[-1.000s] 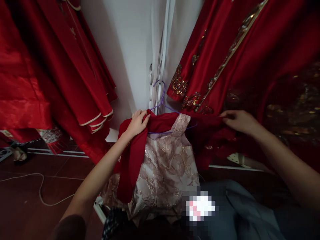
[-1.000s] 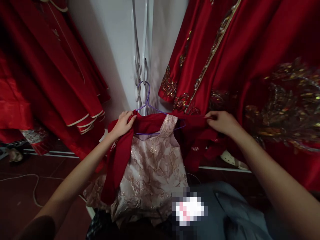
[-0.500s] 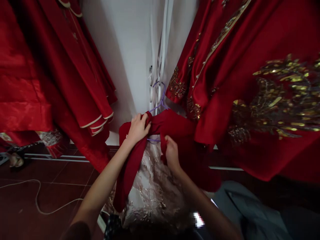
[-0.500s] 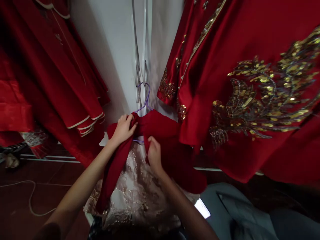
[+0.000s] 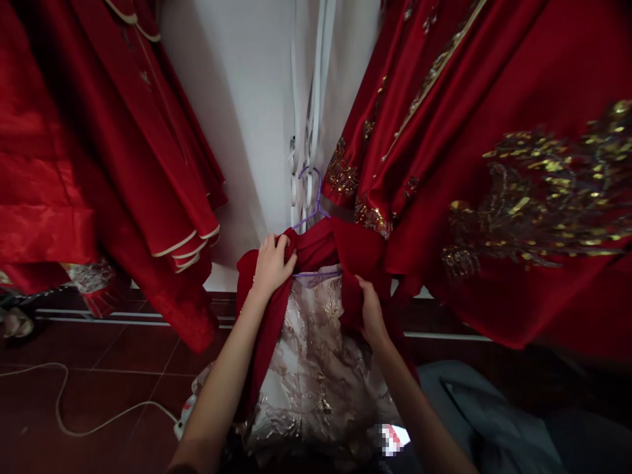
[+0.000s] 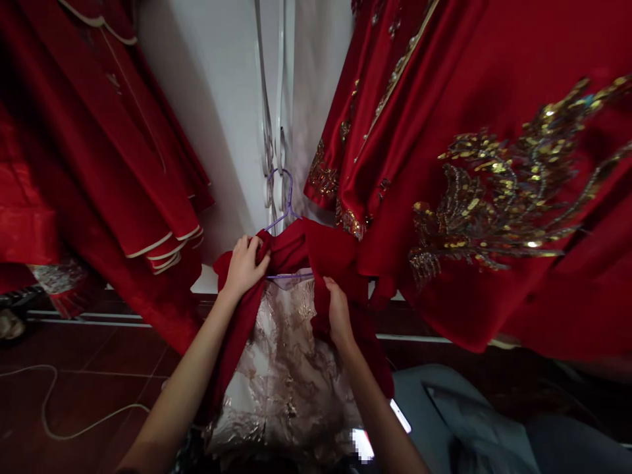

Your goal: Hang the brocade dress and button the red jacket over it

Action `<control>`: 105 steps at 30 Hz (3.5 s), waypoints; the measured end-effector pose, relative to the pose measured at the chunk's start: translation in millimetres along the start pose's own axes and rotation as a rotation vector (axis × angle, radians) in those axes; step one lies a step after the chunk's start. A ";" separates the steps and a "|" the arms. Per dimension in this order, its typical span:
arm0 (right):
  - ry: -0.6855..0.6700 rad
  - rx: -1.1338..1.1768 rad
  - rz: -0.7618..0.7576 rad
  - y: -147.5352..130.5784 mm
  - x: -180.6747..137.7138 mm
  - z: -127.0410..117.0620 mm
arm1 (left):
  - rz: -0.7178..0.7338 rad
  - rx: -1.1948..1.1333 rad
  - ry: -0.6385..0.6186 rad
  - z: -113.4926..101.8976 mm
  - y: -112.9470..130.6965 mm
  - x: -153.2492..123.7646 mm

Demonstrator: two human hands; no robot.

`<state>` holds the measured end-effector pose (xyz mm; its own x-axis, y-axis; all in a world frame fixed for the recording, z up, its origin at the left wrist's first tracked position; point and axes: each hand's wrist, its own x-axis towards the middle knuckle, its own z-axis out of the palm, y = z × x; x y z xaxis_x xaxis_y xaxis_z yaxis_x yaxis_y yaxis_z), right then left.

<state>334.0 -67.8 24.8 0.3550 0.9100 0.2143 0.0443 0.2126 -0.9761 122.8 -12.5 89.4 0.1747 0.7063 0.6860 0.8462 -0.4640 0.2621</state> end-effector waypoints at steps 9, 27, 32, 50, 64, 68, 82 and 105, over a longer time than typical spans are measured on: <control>-0.012 0.092 0.036 6.3 5.1 7.4 | 0.021 0.099 -0.005 0.4 -6.7 1.7; -0.045 0.016 -0.175 -11.3 5.7 6.4 | 0.015 0.110 -0.011 1.7 -5.2 1.6; -0.008 -0.129 -0.352 -16.0 6.1 0.6 | 0.001 0.143 -0.005 1.8 -2.8 0.0; 0.040 -0.095 -0.474 -43.8 9.8 20.4 | -0.026 0.240 -0.072 -19.9 8.9 -0.6; 0.022 -0.104 -0.453 -59.0 2.7 29.3 | 0.017 0.093 -0.036 -18.2 -16.7 6.1; -0.082 -0.047 -0.429 -78.5 -5.3 23.3 | 0.051 -0.016 -0.021 1.0 -23.9 13.3; -0.238 -0.287 -0.412 -44.3 16.0 44.6 | -0.293 0.017 0.154 -37.3 -38.2 -5.5; -0.504 -0.030 -0.272 -18.4 20.2 71.0 | -0.291 -0.549 -0.051 5.1 -5.8 -41.6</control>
<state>274.1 -28.1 49.6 -0.1612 0.8827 0.4415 0.1006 0.4597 -0.8824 113.2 -36.4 55.8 0.0114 0.8633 0.5046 0.4825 -0.4468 0.7534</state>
